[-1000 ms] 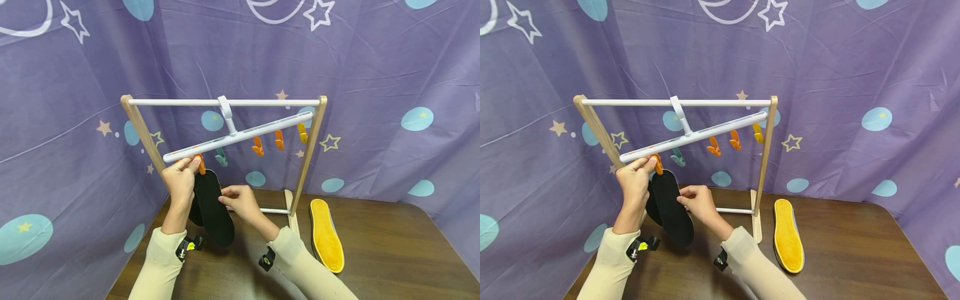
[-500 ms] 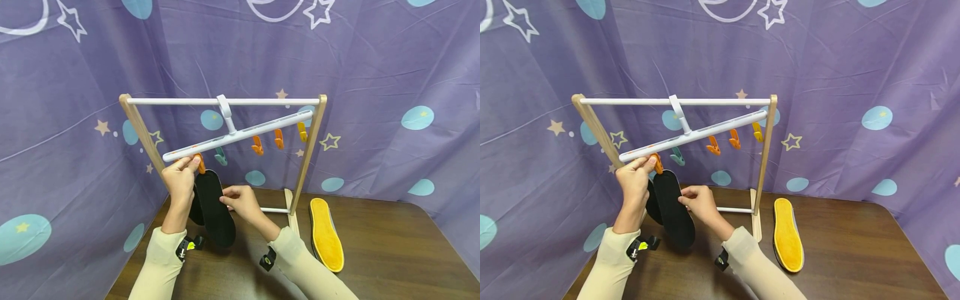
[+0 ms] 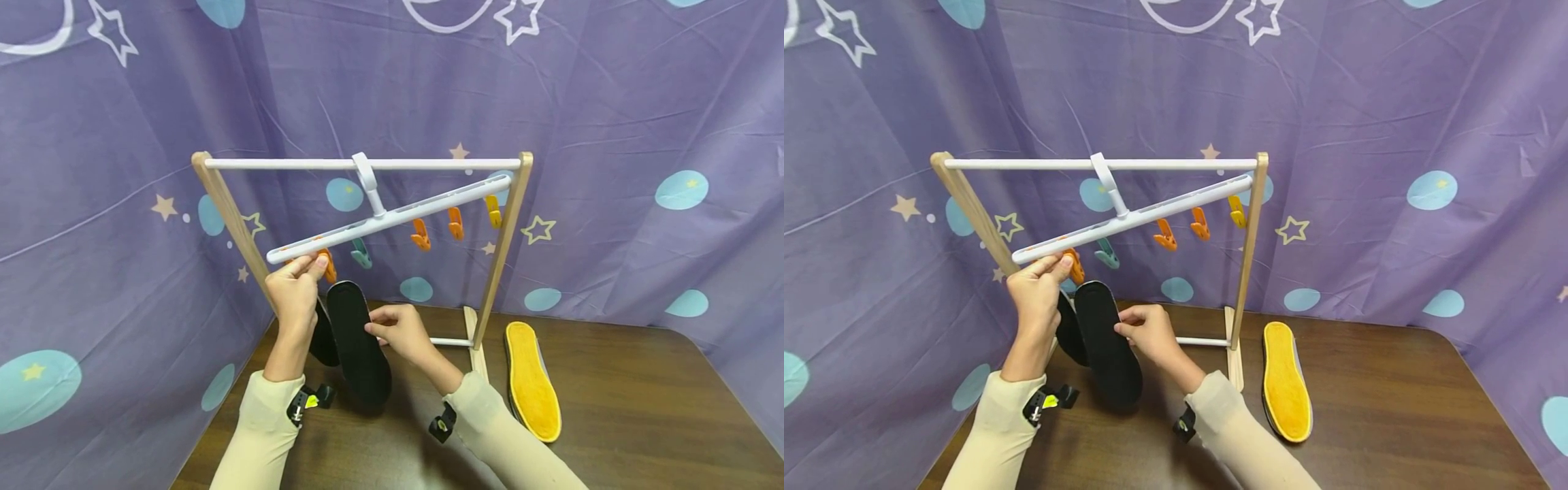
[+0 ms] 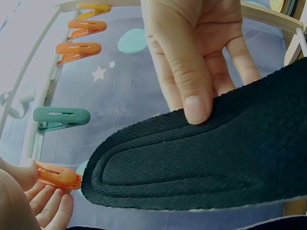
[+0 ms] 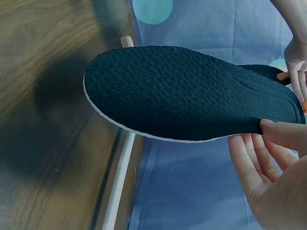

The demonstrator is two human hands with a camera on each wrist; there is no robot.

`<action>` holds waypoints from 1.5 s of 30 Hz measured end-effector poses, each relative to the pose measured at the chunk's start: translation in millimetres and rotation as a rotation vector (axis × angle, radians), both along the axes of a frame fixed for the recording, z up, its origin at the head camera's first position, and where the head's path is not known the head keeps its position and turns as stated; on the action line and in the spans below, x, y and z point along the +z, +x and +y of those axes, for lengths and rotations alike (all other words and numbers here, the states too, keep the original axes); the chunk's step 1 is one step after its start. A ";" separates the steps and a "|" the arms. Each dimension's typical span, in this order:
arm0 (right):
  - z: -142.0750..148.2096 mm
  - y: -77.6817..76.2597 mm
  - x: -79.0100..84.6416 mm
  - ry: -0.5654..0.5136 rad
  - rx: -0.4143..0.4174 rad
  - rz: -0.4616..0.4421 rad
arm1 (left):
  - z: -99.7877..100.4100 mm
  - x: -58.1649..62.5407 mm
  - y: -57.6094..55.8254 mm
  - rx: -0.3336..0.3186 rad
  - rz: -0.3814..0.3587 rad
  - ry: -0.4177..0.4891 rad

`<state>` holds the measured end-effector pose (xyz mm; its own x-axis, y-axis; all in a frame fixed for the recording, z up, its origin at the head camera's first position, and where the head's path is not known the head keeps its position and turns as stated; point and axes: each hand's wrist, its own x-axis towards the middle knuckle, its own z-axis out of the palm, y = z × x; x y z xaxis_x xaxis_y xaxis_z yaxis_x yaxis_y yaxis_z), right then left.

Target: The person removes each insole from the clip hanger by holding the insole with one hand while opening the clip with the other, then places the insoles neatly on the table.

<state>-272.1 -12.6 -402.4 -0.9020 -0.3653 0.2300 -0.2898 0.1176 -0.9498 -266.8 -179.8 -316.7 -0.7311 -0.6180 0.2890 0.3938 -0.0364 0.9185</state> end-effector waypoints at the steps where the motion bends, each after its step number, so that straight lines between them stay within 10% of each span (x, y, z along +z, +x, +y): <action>1: 0.9 -0.3 -0.2 -0.001 0.006 -0.002 | 0.3 0.2 0.0 -0.006 0.001 0.007; 45: 48.7 -2.1 -15.7 0.027 0.069 -0.080 | -2.8 -4.5 3.1 0.004 -0.034 -0.060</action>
<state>-274.2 36.2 -418.2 -0.8894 -0.4327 0.1473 -0.2212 0.1255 -0.9671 -263.7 -182.5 -321.1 -0.7390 -0.6031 0.3001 0.3620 0.0202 0.9319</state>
